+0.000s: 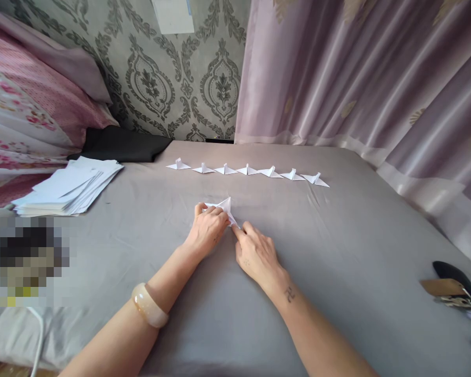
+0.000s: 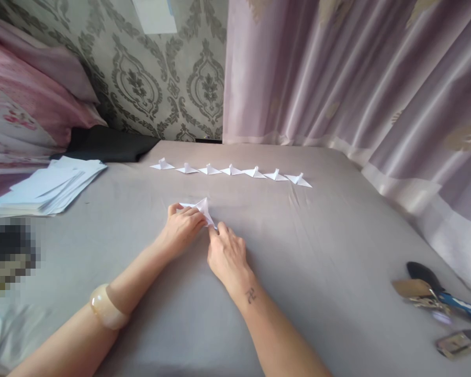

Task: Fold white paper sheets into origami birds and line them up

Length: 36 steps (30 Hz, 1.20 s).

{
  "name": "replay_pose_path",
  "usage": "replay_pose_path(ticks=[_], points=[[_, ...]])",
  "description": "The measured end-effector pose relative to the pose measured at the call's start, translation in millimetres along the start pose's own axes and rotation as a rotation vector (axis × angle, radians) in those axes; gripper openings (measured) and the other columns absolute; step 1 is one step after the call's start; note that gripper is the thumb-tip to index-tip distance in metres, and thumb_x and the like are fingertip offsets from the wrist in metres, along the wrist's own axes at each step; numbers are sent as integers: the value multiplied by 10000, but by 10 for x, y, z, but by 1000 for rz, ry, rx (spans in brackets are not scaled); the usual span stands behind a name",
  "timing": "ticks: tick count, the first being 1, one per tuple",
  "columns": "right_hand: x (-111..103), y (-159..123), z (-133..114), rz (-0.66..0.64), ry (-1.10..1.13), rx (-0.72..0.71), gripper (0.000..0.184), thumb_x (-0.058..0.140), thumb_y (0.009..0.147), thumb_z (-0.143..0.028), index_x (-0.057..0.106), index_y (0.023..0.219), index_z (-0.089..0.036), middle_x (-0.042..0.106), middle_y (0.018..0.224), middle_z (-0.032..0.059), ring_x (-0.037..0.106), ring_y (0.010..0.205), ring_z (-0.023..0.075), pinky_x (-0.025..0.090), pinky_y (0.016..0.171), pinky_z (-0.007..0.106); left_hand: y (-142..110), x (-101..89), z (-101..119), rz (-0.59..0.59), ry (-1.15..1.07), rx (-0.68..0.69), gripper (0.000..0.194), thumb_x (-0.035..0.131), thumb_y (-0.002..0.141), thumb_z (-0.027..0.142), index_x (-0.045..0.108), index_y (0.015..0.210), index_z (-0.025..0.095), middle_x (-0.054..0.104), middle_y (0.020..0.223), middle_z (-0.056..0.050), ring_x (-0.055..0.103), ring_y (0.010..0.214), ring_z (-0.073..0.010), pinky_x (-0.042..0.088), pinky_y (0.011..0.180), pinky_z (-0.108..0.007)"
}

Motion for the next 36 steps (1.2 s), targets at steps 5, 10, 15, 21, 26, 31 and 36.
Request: replay_pose_path(ticks=[5, 10, 15, 21, 26, 31, 36], points=[[34, 1, -14, -19, -17, -1, 475, 350, 895, -127, 475, 1350, -185, 605, 1067, 103, 588, 972, 205, 422, 702, 287, -60, -67, -24, 19, 10, -48, 194, 420, 929, 206, 588, 837, 176, 644, 914, -83, 566, 893, -234, 290, 851, -429], [25, 22, -47, -38, -17, -6, 485, 359, 896, -135, 437, 1374, -171, 617, 1059, 108, 602, 958, 209, 429, 716, 297, -53, -54, 7, 26, 35, -23, 216, 389, 914, 155, 574, 803, 178, 648, 883, -83, 569, 884, -233, 293, 855, -439], [9, 40, -120, -53, -60, -12, 508, 384, 894, -155, 412, 1401, -174, 624, 1065, 119, 625, 901, 220, 430, 695, 314, -45, -55, 19, 36, 50, -16, 217, 392, 902, 153, 558, 766, 183, 644, 854, -82, 569, 853, -230, 304, 848, -442], [34, 78, -168, -90, -88, 7, 506, 392, 898, -180, 417, 1401, -128, 658, 1000, 147, 662, 797, 225, 424, 685, 320, -88, -88, -10, 100, 21, -66, 146, 427, 867, 134, 559, 833, 186, 644, 979, -99, 555, 947, -244, 293, 890, -457], [30, 131, -203, -88, -103, 2, 491, 389, 909, -195, 419, 1395, -133, 680, 923, 149, 671, 779, 230, 427, 682, 315, -115, -114, -52, 131, 2, -97, 154, 428, 856, 118, 540, 921, 201, 642, 1058, -99, 554, 982, -242, 291, 909, -450], [54, 123, -227, -91, -112, 7, 485, 380, 910, -184, 435, 1381, -85, 677, 873, 161, 670, 744, 221, 434, 649, 304, -139, -175, -46, 144, 4, -88, 209, 448, 830, 112, 544, 995, 195, 615, 1162, -116, 540, 1055, -259, 280, 930, -455], [44, 59, -234, -87, -101, 10, 482, 372, 902, -155, 444, 1368, -57, 660, 895, 174, 665, 752, 217, 444, 648, 305, -166, -210, -24, 162, 11, -56, 184, 415, 878, 105, 564, 917, 205, 639, 1127, -94, 550, 1020, -235, 274, 925, -444]])
Point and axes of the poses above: each hand's wrist, its own y-axis towards the middle knuckle, its own x-axis out of the palm, z = x × y, the point moved 9 cm from there along y, towards the middle knuckle
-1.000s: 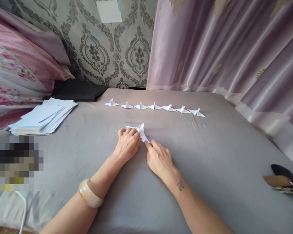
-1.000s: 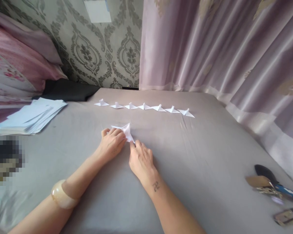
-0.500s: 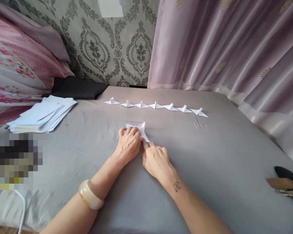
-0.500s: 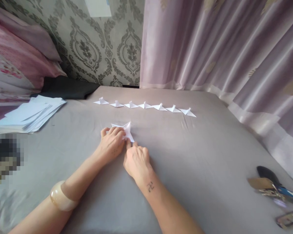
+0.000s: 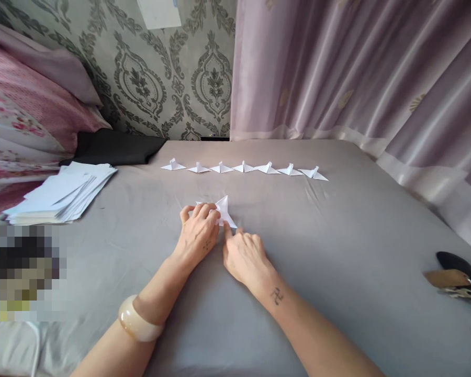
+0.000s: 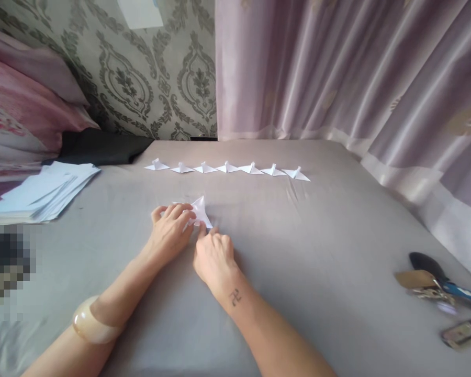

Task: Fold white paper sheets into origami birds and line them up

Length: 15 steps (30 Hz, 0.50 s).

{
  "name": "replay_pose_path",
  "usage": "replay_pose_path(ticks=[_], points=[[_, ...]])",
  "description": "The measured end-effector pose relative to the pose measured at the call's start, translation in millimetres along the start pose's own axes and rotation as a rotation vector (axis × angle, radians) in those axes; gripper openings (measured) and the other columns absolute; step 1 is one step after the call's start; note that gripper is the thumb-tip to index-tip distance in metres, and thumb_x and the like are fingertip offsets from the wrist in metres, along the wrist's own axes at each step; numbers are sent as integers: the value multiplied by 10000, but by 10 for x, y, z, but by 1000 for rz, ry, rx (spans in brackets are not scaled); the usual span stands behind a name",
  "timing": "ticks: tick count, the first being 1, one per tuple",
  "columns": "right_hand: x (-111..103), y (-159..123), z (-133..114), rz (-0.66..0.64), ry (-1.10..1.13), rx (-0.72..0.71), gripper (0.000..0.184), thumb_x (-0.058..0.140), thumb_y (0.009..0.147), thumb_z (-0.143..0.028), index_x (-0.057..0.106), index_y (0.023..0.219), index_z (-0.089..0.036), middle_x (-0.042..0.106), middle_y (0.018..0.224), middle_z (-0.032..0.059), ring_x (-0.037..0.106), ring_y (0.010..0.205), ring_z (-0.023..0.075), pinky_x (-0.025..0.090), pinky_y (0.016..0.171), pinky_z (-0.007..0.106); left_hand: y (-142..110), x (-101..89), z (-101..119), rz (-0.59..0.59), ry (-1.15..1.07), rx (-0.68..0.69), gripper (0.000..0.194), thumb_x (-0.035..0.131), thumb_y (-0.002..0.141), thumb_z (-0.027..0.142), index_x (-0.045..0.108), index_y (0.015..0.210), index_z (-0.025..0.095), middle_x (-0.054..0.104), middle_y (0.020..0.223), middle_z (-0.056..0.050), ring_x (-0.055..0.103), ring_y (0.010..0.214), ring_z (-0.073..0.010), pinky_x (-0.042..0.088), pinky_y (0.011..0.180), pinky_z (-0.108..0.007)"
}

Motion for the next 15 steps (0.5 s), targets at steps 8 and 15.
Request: replay_pose_path(ticks=[8, 15], points=[[-40, -111, 158, 64, 57, 78, 315, 366, 927, -191, 602, 1124, -122, 650, 908, 109, 645, 734, 203, 421, 626, 303, -27, -36, -100, 24, 44, -36, 245, 395, 954, 198, 635, 926, 236, 629, 916, -73, 517, 806, -215, 302, 710, -354], [-333, -127, 317, 485, 128, 80, 314, 545, 873, -279, 543, 1165, -164, 543, 1161, 125, 516, 1024, 238, 388, 861, 343, -32, -27, -61, 92, -153, 8, 244, 401, 986, 274, 636, 938, 230, 692, 923, -30, 588, 818, -164, 315, 759, -331]])
Point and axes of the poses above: each hand's wrist, its own y-axis towards the middle knuckle, its own x-axis out of the palm, z = x × y, the point moved 9 cm from there along y, towards the middle knuckle
